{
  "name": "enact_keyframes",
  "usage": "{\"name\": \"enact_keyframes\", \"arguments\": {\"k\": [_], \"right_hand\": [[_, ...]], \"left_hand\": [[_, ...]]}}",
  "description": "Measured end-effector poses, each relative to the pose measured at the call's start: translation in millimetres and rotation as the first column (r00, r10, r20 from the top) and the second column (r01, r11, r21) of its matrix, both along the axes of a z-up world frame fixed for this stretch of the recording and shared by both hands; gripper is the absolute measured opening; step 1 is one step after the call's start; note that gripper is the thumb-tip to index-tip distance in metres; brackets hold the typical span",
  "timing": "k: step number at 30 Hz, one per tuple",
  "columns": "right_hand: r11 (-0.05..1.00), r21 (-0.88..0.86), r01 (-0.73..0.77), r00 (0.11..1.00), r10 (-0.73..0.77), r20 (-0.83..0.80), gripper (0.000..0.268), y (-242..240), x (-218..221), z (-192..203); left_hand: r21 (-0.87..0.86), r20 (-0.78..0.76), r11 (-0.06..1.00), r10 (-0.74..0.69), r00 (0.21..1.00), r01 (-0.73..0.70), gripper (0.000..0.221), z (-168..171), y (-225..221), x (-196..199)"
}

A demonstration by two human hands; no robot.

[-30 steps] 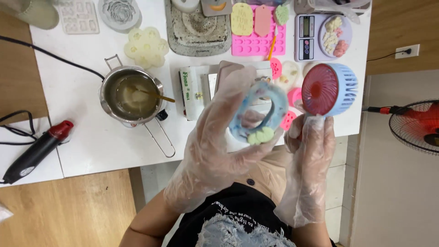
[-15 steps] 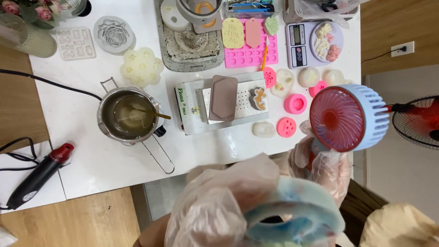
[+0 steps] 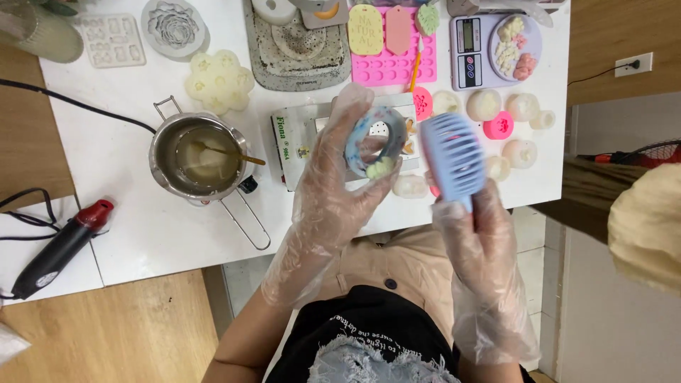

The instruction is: Placing small decorative wax shapes into a circular silicone mold and using a handheld fan to cool and set them.

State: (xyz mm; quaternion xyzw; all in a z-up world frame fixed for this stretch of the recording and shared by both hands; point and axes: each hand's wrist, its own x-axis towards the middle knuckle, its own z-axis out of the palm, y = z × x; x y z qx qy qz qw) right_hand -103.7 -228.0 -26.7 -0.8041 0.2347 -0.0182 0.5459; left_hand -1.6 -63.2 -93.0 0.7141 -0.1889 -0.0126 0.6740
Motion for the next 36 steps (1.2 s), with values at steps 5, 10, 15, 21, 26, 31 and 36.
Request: {"name": "enact_keyframes", "arguments": {"k": [5, 10, 15, 21, 26, 31, 36], "right_hand": [[0.995, -0.08, 0.057, 0.996, -0.05, 0.078, 0.038, 11, 6, -16], [0.99, -0.135, -0.049, 0.996, 0.059, 0.068, 0.041, 20, 11, -16], [0.911, -0.385, -0.146, 0.989, 0.135, -0.057, 0.041, 24, 16, -6], [0.957, -0.268, 0.115, 0.993, -0.105, 0.051, 0.032, 7, -2, -40], [0.956, -0.291, 0.046, 0.997, -0.063, -0.049, 0.035, 17, 4, -33], [0.947, -0.32, 0.036, 0.996, -0.058, -0.061, 0.033, 18, 0, -39], [0.95, -0.309, 0.034, 0.997, -0.055, -0.06, 0.032, 16, 0, -42]], "left_hand": [[-0.067, -0.168, 0.997, -0.036, 0.985, 0.025, 0.082, -14, -1, 1], [0.11, 0.045, 0.994, -0.01, 0.999, 0.005, 0.096, -16, -1, 6], [-0.372, -0.216, 0.927, -0.141, 0.966, 0.052, 0.086, -52, -8, 0], [-0.188, -0.176, 0.982, -0.05, 0.983, 0.016, 0.078, -77, -10, -1], [0.001, -0.11, 0.999, -0.034, 0.993, 0.034, 0.074, -111, -11, -1], [-0.148, 0.006, 0.987, -0.062, 0.998, 0.062, 0.091, -97, -3, 4], [-0.561, -0.542, 0.828, -0.366, 0.756, -0.002, 0.064, -107, 8, 2]]}}
